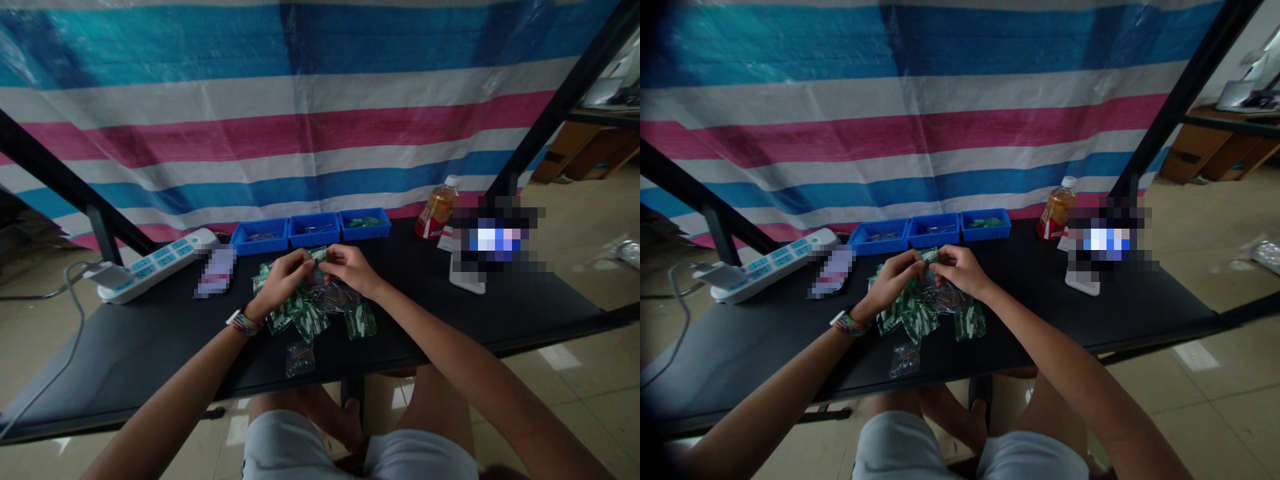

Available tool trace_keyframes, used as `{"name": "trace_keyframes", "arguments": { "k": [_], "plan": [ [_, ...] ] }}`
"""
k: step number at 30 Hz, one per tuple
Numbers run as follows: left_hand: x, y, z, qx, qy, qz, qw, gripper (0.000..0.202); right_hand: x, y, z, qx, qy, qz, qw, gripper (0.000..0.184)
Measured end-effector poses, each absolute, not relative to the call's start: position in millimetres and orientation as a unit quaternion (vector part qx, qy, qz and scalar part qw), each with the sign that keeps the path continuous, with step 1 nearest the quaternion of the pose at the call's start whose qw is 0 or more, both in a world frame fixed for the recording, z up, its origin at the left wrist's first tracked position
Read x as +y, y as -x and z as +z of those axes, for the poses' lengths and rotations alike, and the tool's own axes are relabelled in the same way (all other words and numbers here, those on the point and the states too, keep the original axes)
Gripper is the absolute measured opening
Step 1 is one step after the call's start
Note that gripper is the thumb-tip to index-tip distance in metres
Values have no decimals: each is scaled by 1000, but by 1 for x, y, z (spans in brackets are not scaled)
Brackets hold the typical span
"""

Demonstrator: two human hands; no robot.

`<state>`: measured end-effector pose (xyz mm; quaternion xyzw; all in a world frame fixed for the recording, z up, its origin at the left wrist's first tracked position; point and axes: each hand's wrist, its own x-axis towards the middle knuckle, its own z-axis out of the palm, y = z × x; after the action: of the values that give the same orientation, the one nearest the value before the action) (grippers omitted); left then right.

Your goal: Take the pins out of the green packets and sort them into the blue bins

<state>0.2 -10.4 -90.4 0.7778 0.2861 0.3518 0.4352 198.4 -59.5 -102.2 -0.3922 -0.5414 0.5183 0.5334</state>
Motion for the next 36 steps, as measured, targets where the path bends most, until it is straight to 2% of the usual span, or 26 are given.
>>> {"name": "trace_keyframes", "arguments": {
  "k": [4, 8, 10, 12, 15, 18, 21, 26, 29, 31, 33, 36],
  "plan": [
    [-10, 3, -91, 300, -761, 341, 464, 68, -66, -195, -98, -612, 391, 380, 573, 21],
    [-8, 4, -96, 274, -733, 330, 527, 79, -71, -196, -94, -683, 377, 203, 592, 7],
    [-8, 2, -96, 271, -710, 350, 547, 70, -71, -197, -93, -703, 367, 178, 583, 6],
    [-10, -1, -94, 285, -700, 363, 545, 52, -70, -199, -94, -706, 370, 165, 580, 4],
    [-12, -4, -90, 301, -697, 371, 535, 37, -69, -199, -98, -680, 392, 183, 592, 17],
    [-11, -4, -90, 305, -693, 389, 525, 35, -69, -197, -102, -616, 393, 303, 612, 36],
    [-9, -3, -94, 304, -705, 405, 496, 34, -68, -195, -104, -548, 380, 418, 617, 47],
    [-9, -6, -100, 293, -734, 423, 443, 40, -62, -194, -104, -517, 447, 425, 594, 24],
    [-8, -6, -102, 289, -756, 403, 428, 39, -54, -200, -103, -501, 462, 418, 600, 19],
    [-8, -4, -103, 293, -785, 386, 384, 38, -45, -212, -100, -485, 473, 364, 640, 19],
    [-7, -1, -103, 300, -826, 362, 310, 37, -36, -229, -96, -470, 499, 255, 682, 17],
    [-6, 0, -102, 303, -873, 310, 225, 32, -24, -261, -92, -485, 564, 44, 667, 8]
  ]
}}
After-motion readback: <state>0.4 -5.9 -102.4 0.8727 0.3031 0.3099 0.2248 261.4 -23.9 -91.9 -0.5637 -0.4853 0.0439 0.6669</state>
